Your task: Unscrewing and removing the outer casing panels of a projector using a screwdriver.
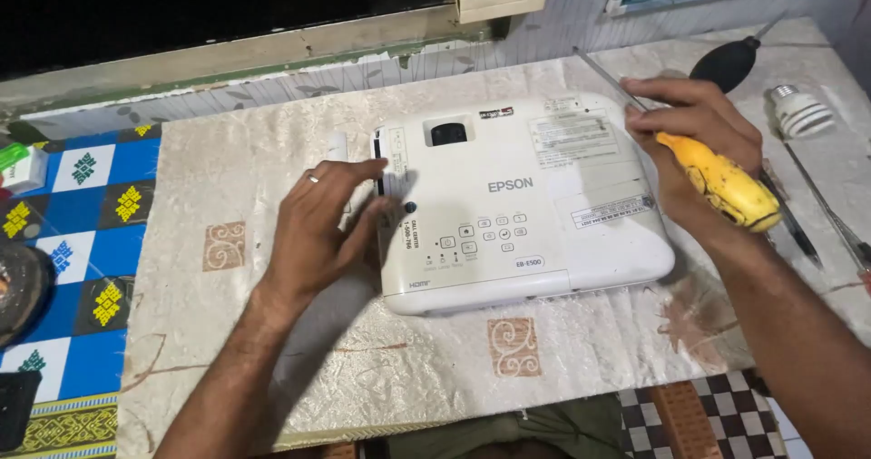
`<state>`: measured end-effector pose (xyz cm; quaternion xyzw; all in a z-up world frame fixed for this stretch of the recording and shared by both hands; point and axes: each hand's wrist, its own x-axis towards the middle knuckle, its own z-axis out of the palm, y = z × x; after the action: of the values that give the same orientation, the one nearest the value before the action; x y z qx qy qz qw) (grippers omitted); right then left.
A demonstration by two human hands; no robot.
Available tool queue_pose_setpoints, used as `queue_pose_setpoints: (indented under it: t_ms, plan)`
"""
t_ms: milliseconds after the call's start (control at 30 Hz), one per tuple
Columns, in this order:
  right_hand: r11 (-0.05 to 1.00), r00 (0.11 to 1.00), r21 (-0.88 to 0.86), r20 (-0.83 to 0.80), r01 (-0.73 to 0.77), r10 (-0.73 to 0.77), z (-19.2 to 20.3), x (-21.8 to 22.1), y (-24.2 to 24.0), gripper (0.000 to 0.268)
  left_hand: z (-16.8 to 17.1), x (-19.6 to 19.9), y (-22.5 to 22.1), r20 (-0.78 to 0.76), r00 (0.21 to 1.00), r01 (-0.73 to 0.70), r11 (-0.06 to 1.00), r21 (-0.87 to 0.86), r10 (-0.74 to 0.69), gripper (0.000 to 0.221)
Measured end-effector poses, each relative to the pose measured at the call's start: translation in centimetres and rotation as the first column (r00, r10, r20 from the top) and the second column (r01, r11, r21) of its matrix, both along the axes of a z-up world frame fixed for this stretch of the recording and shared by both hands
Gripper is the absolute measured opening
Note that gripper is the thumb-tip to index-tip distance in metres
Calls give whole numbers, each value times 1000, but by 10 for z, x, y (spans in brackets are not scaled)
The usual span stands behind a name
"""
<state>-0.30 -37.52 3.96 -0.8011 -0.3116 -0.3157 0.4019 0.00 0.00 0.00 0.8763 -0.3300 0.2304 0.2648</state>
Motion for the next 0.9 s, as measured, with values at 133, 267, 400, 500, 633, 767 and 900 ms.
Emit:
queue_pose_setpoints:
  t_ms: [133,267,400,500,633,767,900]
  plan:
    - [999,999,-27,-17,32,-33,-29,-10,-31,13,-5,-2,-11,-50,996,-83,992,-91,79,22]
    - [988,988,-152,-144,35,-57,-59,-3,-98,22,-20,3,-5,-388,913,-219,953,-209,125,28]
    - [953,942,-302,-327,-32,-72,-54,-10,-102,27,-26,4,-6,-490,861,-279,933,-226,139,36]
    - [969,959,-176,-195,173,-207,-71,-10,-70,19,-38,21,-3,-524,832,-353,902,-249,180,37]
    - [961,961,-224,-188,160,-204,-76,-5,-69,15,-30,42,0,-578,794,-381,894,-234,188,41]
    - [971,963,-213,-220,106,-154,-96,6,-81,11,-23,54,4,-597,786,-338,920,-199,160,37]
    - [972,965,-232,-258,-27,-35,-126,25,-110,35,-8,49,4,-643,745,-354,922,-156,177,17]
